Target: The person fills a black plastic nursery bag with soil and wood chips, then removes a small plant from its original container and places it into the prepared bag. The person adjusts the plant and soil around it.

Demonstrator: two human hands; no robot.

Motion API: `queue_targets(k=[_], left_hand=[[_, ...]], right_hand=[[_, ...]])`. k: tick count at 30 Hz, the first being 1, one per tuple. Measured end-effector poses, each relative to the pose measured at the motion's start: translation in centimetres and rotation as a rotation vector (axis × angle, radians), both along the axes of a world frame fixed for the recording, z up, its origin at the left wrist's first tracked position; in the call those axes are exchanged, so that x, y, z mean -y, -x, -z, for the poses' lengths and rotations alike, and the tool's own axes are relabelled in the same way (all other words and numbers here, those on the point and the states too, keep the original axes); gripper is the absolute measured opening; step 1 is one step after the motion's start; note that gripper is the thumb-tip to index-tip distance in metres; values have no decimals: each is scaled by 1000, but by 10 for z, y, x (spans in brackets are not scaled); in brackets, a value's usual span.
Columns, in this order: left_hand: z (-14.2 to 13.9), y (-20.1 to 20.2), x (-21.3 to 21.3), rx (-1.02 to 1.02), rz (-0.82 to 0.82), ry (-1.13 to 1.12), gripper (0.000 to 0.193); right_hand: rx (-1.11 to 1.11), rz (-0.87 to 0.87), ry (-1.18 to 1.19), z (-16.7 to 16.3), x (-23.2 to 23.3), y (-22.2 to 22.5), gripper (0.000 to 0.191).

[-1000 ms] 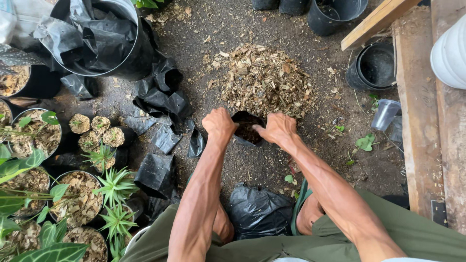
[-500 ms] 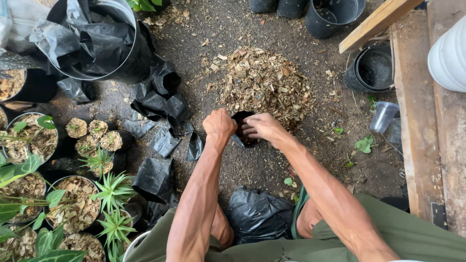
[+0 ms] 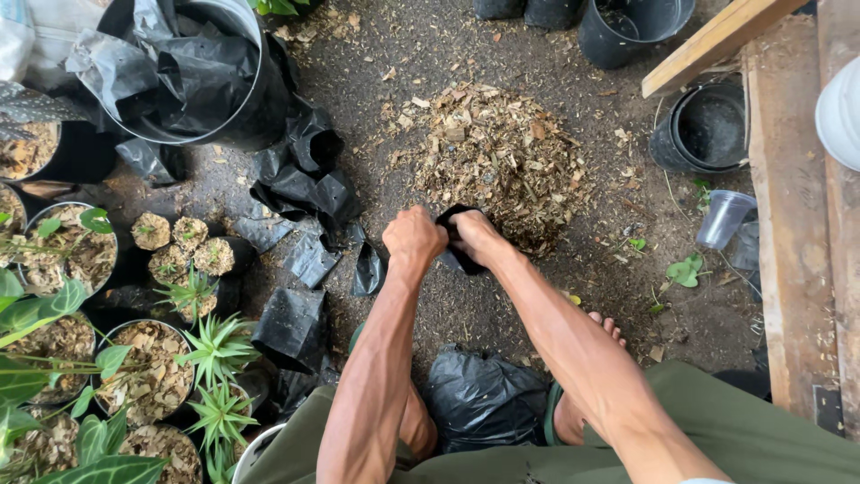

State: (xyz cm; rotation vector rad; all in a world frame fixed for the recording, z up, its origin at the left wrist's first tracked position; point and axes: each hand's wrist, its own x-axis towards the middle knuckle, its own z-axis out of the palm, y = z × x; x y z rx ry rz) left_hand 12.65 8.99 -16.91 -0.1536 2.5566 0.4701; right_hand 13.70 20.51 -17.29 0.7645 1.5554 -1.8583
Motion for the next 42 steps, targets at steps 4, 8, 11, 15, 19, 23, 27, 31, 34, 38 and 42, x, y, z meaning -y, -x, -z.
queue_targets(k=[4, 8, 11, 15, 19, 23, 27, 31, 34, 38, 42], left_hand=[[3, -1, 6, 137, -21, 19, 39], [16, 0, 2, 53, -7, 18, 32], [18, -2, 2, 56, -16, 50, 33], [9, -1, 6, 167, -48, -16, 42], [2, -4, 13, 244, -65, -58, 52], [10, -10, 8, 268, -30, -63, 60], [19, -11, -2, 94, 18, 16, 27], [18, -4, 0, -113, 67, 25, 17], [11, -1, 2, 1, 98, 32, 19], [9, -4, 1, 121, 76, 50, 23], [12, -5, -1, 66, 36, 17, 23]], right_hand=[[24, -66, -11, -8, -2, -9, 19], [33, -99, 42, 7, 0, -12, 18], [89, -140, 25, 12, 0, -10, 23], [-43, -351, -203, 4, -5, -9, 14], [-646, -417, -763, -6, -20, -17, 15], [-1140, -322, -1457, 1, -49, -17, 54], [-404, -875, -1432, 15, -69, -18, 21], [-99, -999, -1259, 10, -85, -26, 32], [-87, -854, -1081, -10, -88, -28, 38], [-187, -532, -498, -20, -65, -21, 18], [-52, -326, -141, -2, -33, -20, 19]])
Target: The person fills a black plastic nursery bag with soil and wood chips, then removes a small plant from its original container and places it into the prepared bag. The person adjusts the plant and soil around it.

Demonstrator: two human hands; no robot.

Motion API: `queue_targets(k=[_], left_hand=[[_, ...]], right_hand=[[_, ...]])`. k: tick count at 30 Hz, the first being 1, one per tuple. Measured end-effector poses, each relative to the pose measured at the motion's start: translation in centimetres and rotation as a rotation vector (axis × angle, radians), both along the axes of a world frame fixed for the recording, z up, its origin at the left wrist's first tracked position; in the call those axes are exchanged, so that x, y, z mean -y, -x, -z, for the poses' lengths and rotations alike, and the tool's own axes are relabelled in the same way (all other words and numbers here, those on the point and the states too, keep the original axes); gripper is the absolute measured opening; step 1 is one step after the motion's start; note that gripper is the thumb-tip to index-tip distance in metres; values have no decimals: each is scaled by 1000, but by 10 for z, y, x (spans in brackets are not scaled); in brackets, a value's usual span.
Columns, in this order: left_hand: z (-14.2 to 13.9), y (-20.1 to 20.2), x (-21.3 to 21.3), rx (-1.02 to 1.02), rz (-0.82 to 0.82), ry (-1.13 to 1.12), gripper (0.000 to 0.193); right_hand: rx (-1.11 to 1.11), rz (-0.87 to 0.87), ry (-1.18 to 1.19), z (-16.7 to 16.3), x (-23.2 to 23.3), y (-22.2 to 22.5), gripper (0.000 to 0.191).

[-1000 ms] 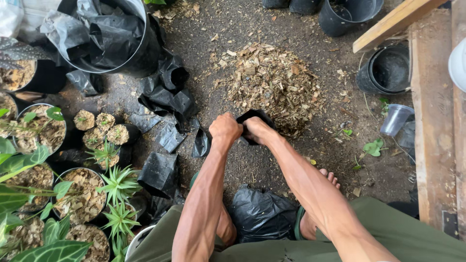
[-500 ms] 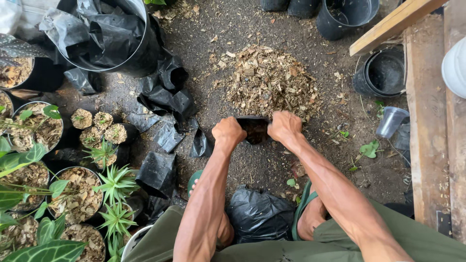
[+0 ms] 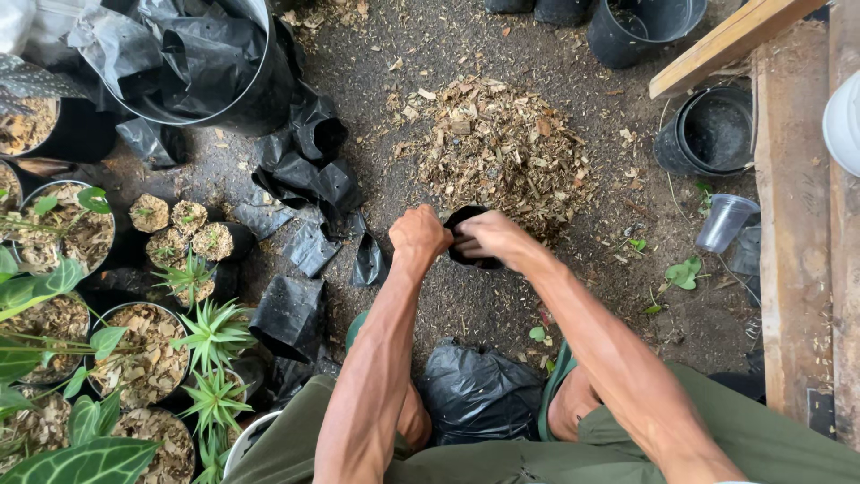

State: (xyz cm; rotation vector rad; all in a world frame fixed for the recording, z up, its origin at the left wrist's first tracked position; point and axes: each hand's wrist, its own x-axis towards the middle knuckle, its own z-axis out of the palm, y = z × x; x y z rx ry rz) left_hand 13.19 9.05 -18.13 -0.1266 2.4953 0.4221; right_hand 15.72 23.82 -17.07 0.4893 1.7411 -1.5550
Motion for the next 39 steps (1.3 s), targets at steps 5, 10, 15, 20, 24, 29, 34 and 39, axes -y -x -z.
queue_targets(k=[5, 10, 15, 20, 24, 29, 34, 39], left_hand=[[8, 3, -1, 30, -24, -22, 28], [12, -4, 0, -69, -62, -87, 30], [4, -3, 5, 11, -98, -97, 35], [-11, -2, 11, 180, -62, -109, 62], [-14, -5, 2, 286, -50, -118, 73], [0, -11, -4, 212, 36, 59, 65], [2, -1, 1, 25, 13, 100, 28], [-8, 1, 5, 107, 52, 108, 45]], right_hand=[[35, 5, 64, 16, 23, 7, 16], [184, 144, 43, 14, 31, 11, 18], [61, -55, 60, 5, 27, 10, 18], [-295, -347, -513, -6, 3, 10, 7], [-872, -366, -965, -6, -18, 5, 43], [-981, -386, -1140, 12, -34, 10, 59], [-515, -627, -1108, 17, -43, 8, 30], [-478, -514, -1101, 12, -37, 4, 65]])
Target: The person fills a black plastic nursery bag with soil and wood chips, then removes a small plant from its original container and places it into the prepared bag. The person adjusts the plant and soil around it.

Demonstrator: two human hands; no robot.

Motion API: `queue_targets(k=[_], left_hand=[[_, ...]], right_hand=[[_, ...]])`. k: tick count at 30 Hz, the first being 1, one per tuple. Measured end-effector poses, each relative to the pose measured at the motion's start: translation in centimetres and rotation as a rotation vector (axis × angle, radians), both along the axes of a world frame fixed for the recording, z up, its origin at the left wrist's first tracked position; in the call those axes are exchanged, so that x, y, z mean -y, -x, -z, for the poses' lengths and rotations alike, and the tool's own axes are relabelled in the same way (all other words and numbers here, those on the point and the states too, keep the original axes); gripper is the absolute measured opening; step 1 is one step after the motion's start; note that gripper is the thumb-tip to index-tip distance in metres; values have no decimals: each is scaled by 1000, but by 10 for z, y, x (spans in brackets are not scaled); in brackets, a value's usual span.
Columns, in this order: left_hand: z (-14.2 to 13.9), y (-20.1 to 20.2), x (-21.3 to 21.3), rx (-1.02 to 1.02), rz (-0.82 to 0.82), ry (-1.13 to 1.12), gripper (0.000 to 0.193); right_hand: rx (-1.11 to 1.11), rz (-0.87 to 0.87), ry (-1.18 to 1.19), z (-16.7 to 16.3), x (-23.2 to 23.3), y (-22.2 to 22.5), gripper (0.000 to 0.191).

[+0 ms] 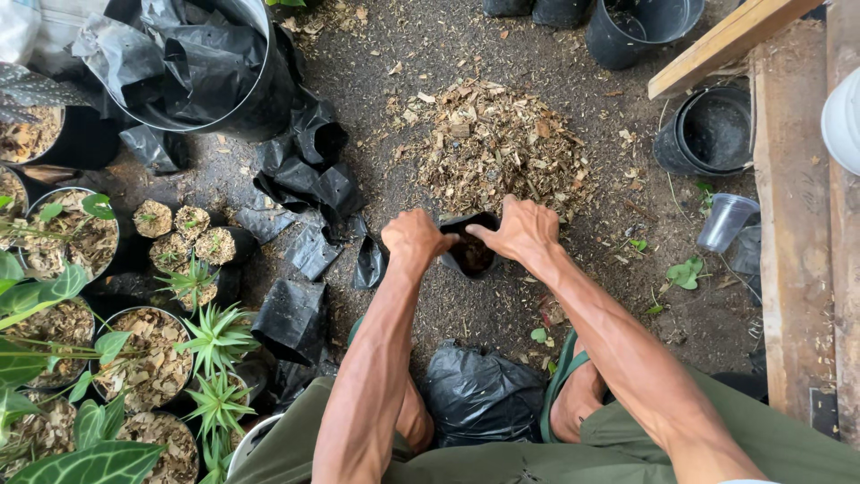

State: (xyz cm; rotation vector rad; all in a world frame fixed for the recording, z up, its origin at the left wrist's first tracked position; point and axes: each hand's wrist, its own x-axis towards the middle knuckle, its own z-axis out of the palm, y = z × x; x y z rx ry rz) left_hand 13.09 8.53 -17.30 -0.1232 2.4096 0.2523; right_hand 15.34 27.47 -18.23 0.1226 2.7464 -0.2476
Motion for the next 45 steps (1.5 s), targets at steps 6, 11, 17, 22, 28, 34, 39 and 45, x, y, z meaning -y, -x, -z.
queue_targets(k=[6, 11, 17, 22, 28, 34, 39, 45], left_hand=[[-2, -3, 1, -172, -38, -14, 30], [0, -4, 3, -21, 14, 7, 61], [2, -1, 0, -213, -41, -18, 28], [6, 0, 0, 24, 51, 29, 39], [-1, 9, -1, -216, 18, 4, 43], [-1, 11, -1, -203, 59, 68, 35], [5, 14, 1, -203, 3, 32, 23], [4, 8, 4, -17, -11, 46, 32]], right_hand=[[109, -117, -59, 0, -1, -1, 25], [-49, -88, -17, 0, -1, 0, 65], [136, -133, -65, 1, 0, -1, 49], [13, -129, -91, 2, 2, 2, 57], [151, -115, -59, -1, 1, 2, 43], [44, -45, 47, 7, 0, 3, 38], [404, 124, 119, 4, -10, 3, 54], [-79, 73, 465, -13, 3, -4, 33]])
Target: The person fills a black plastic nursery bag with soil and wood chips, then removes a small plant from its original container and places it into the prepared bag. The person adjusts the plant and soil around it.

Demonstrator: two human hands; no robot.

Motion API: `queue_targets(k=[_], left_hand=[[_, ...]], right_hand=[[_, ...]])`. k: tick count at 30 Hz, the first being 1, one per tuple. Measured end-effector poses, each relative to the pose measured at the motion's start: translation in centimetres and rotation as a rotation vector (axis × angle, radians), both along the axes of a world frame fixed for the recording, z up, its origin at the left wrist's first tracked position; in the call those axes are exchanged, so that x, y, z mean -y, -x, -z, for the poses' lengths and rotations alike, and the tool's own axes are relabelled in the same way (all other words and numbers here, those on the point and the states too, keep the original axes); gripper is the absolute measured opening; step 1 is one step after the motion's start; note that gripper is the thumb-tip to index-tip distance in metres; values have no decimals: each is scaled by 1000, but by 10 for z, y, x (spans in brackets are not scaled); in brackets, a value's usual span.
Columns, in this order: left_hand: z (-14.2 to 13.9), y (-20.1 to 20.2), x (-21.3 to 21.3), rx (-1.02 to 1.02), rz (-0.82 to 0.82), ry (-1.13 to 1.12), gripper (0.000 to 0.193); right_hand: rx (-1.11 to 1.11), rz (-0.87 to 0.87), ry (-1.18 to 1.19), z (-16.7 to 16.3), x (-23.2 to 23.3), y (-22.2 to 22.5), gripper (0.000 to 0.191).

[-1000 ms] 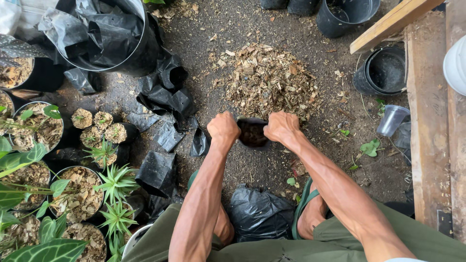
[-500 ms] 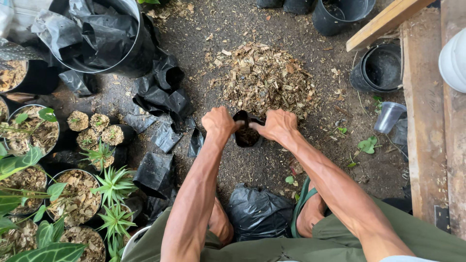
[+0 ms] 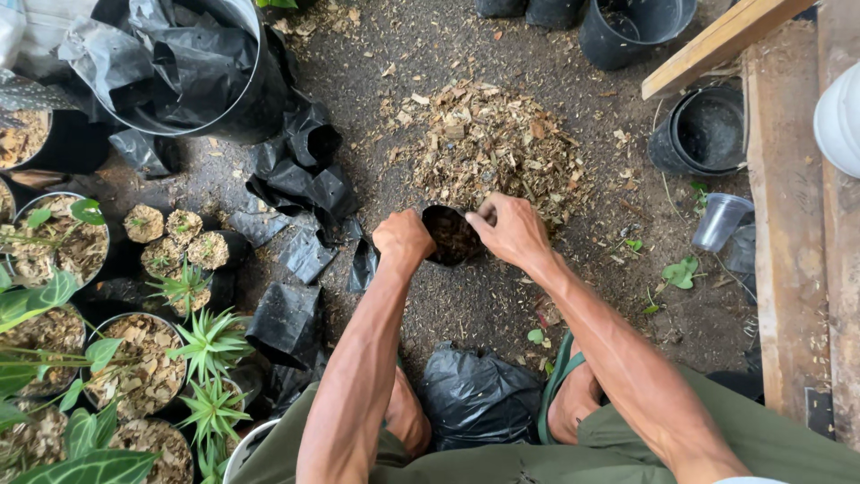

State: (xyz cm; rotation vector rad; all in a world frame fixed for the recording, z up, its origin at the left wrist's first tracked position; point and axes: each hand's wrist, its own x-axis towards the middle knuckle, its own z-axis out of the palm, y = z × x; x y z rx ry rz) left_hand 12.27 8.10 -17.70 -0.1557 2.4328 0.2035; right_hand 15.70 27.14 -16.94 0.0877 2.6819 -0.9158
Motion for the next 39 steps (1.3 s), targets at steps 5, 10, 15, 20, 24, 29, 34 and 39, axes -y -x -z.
queue_targets(k=[5, 10, 15, 20, 24, 29, 34, 39], left_hand=[[4, 0, 3, 49, -29, -29, 32], [8, -3, 8, -26, -58, -80, 40], [14, 0, 14, 10, -125, -114, 33], [14, 3, 43, 146, -267, -149, 23], [12, -1, 60, 119, -373, -275, 38], [28, -8, 63, 68, -767, -509, 104], [53, -18, 58, 148, -1042, -672, 119], [69, -22, 52, 206, -1131, -742, 120]], right_hand=[[348, -48, 314, 22, 47, 14, 28], [456, -156, 164, 31, 59, 30, 28], [368, -199, 218, 9, 31, 41, 26], [348, 82, 186, -3, -42, 41, 17], [812, -69, -12, 33, -58, 13, 25], [834, -16, 376, 81, -27, 1, 25], [343, 109, 633, 80, -12, 49, 25], [153, 82, -8, 60, 3, 71, 25]])
